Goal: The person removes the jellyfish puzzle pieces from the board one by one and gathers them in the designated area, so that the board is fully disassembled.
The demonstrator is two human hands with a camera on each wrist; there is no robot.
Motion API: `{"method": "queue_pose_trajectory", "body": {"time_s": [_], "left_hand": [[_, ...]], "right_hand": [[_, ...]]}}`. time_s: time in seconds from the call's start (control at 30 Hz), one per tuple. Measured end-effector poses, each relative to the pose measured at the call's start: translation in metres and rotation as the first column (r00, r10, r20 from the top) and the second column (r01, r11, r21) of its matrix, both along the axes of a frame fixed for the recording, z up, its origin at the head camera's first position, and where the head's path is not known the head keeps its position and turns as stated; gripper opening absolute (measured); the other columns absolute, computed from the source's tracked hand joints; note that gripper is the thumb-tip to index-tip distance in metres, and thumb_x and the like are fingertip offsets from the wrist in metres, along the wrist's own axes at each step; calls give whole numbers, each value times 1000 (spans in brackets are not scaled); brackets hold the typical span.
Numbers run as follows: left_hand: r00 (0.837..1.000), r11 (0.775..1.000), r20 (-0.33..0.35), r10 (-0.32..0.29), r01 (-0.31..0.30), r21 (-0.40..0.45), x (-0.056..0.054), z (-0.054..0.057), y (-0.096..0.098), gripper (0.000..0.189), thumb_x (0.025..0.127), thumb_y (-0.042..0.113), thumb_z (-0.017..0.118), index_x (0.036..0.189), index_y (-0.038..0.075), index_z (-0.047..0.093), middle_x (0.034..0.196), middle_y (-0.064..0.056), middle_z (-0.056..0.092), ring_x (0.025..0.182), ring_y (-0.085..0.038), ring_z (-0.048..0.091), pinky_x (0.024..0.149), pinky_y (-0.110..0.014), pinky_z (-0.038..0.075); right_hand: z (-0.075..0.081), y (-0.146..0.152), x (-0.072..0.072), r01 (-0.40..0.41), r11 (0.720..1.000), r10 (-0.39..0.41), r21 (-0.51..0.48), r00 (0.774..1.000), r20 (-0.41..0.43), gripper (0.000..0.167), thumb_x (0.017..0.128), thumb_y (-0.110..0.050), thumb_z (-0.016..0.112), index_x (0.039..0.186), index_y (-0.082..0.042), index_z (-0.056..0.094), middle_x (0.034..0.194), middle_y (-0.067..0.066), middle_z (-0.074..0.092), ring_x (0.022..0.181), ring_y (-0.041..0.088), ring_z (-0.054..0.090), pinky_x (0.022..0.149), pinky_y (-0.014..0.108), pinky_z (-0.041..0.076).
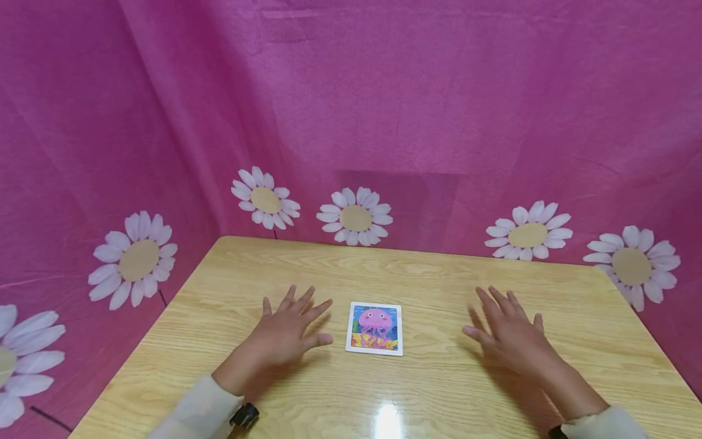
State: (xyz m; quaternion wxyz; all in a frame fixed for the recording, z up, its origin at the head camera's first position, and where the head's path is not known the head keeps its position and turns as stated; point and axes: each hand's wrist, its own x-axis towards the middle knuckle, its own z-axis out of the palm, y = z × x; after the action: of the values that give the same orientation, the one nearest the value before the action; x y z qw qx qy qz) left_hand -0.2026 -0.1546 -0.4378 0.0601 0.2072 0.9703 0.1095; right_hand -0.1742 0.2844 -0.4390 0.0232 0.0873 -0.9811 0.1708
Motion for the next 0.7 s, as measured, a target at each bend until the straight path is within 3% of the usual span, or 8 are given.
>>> {"method": "queue_pose_trajectory", "body": {"time_s": [0.33, 0.7], "left_hand": [[990, 996, 106, -91, 91, 3, 5, 2, 14, 72, 97, 73, 47, 160, 39, 38, 171, -4, 23, 158, -43, 7, 110, -84, 5], [954, 983, 239, -181, 179, 29, 13, 3, 27, 75, 96, 75, 44, 161, 39, 35, 172, -1, 20, 159, -38, 5, 112, -82, 5]], "right_hand": [[0, -20, -7, -22, 1000, 22, -21, 1000, 12, 86, 99, -58, 60, 162, -8, 29, 164, 26, 28, 149, 56, 19, 98, 90, 14], [2, -43, -15, -63, 997, 64, -42, 998, 25, 87, 99, -58, 59, 163, -7, 27, 165, 26, 28, 150, 54, 20, 101, 89, 15]]}}
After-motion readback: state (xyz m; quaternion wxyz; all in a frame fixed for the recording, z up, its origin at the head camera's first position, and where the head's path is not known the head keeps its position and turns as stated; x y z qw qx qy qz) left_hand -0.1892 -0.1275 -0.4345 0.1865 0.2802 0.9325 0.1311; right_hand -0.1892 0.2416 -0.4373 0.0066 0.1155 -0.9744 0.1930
